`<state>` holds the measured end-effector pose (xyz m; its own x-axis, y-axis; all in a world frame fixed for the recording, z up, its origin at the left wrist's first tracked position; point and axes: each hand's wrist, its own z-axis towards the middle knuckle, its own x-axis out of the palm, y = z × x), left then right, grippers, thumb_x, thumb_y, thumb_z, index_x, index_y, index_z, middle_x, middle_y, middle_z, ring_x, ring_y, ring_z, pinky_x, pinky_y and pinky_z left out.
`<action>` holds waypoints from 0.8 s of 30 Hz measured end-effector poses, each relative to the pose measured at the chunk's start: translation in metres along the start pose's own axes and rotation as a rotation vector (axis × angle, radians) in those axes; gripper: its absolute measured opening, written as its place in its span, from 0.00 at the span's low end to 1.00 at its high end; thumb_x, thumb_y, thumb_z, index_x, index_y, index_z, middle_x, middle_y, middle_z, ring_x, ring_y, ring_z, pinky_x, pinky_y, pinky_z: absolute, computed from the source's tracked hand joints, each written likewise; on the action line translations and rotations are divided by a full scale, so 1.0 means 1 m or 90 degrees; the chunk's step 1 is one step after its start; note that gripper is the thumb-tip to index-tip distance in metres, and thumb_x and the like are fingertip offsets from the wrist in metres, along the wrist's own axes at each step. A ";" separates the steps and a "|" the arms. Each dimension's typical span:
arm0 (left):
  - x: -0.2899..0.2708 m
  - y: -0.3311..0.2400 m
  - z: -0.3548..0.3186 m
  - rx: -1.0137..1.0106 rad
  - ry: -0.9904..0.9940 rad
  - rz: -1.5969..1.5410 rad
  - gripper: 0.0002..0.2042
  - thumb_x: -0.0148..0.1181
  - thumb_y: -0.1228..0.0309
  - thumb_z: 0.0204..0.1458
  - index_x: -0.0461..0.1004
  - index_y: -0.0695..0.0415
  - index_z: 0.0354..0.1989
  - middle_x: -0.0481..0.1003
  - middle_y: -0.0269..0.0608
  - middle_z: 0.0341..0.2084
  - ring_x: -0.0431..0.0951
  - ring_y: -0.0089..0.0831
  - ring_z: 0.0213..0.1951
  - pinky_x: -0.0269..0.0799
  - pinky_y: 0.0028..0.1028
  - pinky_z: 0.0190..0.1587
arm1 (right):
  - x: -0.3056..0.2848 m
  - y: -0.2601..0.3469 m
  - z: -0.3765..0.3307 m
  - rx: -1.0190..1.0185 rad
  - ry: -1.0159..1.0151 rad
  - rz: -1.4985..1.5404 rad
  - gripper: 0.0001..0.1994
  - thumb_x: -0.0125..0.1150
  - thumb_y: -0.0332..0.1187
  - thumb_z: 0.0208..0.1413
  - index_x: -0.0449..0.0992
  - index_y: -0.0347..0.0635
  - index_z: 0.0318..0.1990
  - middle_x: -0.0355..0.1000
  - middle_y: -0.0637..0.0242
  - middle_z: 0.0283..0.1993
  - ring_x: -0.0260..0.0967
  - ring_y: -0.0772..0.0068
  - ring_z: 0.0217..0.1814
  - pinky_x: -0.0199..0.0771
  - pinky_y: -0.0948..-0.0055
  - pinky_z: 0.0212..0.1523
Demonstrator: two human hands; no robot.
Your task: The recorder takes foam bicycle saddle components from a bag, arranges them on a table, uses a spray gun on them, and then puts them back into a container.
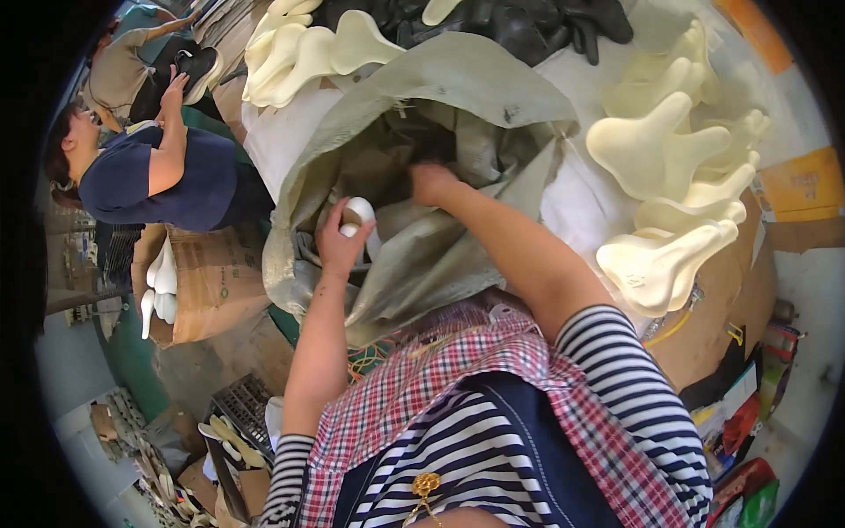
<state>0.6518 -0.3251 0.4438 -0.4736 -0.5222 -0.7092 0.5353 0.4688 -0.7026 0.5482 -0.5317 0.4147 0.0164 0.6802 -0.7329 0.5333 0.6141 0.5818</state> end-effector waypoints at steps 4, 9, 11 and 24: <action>0.003 0.034 0.001 -0.002 0.069 -0.054 0.29 0.68 0.58 0.35 0.69 0.52 0.48 0.74 0.46 0.42 0.74 0.45 0.42 0.70 0.37 0.44 | 0.020 -0.050 0.026 0.113 -0.019 -0.309 0.21 0.53 0.27 0.44 0.71 0.37 0.50 0.67 0.50 0.52 0.64 0.53 0.56 0.61 0.62 0.59; 0.004 0.054 -0.001 0.022 0.072 -0.088 0.27 0.67 0.59 0.35 0.69 0.53 0.47 0.75 0.47 0.39 0.74 0.47 0.40 0.70 0.38 0.42 | 0.006 -0.026 0.021 0.167 0.073 -0.270 0.17 0.61 0.31 0.43 0.76 0.42 0.44 0.68 0.56 0.52 0.65 0.61 0.55 0.65 0.65 0.55; 0.003 0.052 0.004 0.022 0.064 -0.088 0.26 0.66 0.60 0.36 0.70 0.54 0.46 0.75 0.47 0.38 0.75 0.47 0.40 0.70 0.39 0.41 | -0.015 -0.007 0.015 0.113 0.040 0.108 0.18 0.65 0.35 0.42 0.75 0.38 0.43 0.72 0.57 0.44 0.70 0.66 0.46 0.70 0.69 0.48; -0.020 -0.009 0.054 -0.165 -0.169 -0.320 0.16 0.61 0.69 0.39 0.76 0.66 0.37 0.78 0.46 0.29 0.78 0.33 0.32 0.70 0.28 0.39 | 0.036 0.098 -0.035 -0.159 -0.225 0.344 0.62 0.74 0.56 0.24 0.42 0.31 0.64 0.53 0.40 0.60 0.52 0.44 0.62 0.51 0.57 0.63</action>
<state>0.6945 -0.3578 0.4678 -0.4155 -0.8674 -0.2738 0.0897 0.2604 -0.9613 0.5712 -0.4333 0.4581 0.5225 0.7709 -0.3642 0.1632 0.3288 0.9302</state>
